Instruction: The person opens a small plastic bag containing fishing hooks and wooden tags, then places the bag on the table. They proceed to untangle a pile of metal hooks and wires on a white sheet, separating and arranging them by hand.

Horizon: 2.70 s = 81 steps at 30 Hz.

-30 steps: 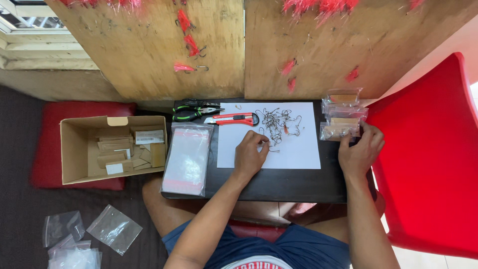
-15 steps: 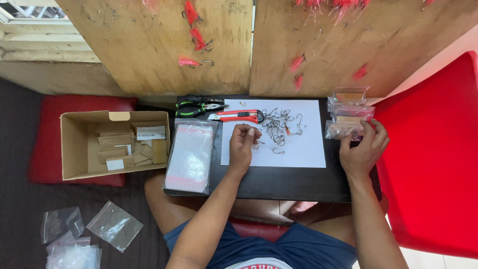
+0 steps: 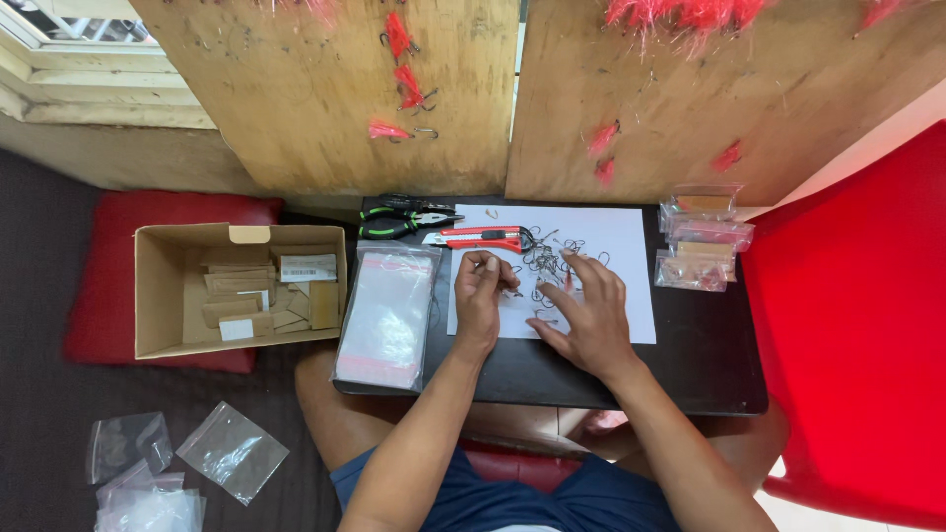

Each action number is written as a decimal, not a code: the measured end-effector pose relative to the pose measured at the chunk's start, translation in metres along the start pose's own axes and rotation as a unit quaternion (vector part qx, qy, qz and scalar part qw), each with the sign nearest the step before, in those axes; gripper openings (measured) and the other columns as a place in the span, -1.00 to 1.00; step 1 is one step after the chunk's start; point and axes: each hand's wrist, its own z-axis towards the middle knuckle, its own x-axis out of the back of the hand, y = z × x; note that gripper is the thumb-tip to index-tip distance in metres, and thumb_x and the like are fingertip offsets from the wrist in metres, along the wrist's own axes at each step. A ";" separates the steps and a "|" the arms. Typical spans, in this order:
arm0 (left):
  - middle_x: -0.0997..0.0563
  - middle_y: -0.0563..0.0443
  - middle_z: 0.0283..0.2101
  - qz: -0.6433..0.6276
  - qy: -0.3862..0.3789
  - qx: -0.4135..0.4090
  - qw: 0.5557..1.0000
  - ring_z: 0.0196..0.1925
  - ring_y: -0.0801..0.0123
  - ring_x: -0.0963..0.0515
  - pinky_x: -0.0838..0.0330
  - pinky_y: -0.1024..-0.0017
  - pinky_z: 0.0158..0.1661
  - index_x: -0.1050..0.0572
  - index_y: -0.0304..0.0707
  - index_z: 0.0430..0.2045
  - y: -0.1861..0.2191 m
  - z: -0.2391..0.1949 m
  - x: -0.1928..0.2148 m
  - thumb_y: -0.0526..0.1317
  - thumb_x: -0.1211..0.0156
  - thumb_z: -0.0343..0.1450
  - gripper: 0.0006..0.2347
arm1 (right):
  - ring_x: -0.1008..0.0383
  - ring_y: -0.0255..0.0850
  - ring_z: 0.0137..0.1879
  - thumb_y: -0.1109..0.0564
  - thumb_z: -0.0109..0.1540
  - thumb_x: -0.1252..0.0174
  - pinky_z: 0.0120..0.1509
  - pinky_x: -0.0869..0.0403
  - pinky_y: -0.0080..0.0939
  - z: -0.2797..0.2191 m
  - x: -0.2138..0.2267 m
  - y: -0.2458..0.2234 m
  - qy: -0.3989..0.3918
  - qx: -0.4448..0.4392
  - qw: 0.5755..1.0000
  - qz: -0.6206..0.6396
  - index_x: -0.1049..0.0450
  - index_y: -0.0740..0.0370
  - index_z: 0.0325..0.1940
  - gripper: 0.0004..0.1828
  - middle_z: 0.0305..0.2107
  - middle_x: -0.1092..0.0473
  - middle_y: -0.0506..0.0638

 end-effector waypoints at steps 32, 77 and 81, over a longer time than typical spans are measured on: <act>-0.60 -0.18 -0.50 0.050 0.005 -0.023 0.998 -0.57 0.40 -0.49 -0.28 0.57 -0.51 -0.33 -0.24 -0.26 0.017 -0.004 -0.003 -0.21 -0.02 0.54 -0.89 | -0.25 0.13 0.41 0.03 0.19 -0.24 0.32 -0.32 0.23 0.014 -0.013 0.044 -0.192 -0.182 0.964 -0.025 -0.49 0.00 0.17 -0.56 0.27 -0.28 0.07; -0.57 -0.30 -0.17 0.422 -0.067 -0.018 0.904 -0.40 0.24 -0.57 -0.47 0.40 -0.36 -0.40 -0.47 0.08 0.044 0.013 -0.044 -0.27 -0.29 0.40 -0.61 | -0.51 0.09 0.16 0.47 0.15 -0.06 0.19 -0.48 -0.10 -0.032 -0.031 0.100 0.115 -0.241 0.870 0.413 -0.32 0.44 -0.07 -0.72 -0.10 -0.43 0.31; -0.64 -0.11 -0.40 0.479 -0.101 -0.043 0.871 -0.39 0.27 -0.56 -0.46 0.43 -0.34 -0.56 -0.32 -0.09 0.036 0.031 -0.044 -0.37 -0.21 0.43 -0.81 | -0.50 0.09 0.15 0.43 0.16 -0.08 0.18 -0.46 -0.11 -0.031 -0.030 0.099 0.116 -0.232 0.871 0.418 -0.32 0.44 -0.06 -0.73 -0.11 -0.43 0.31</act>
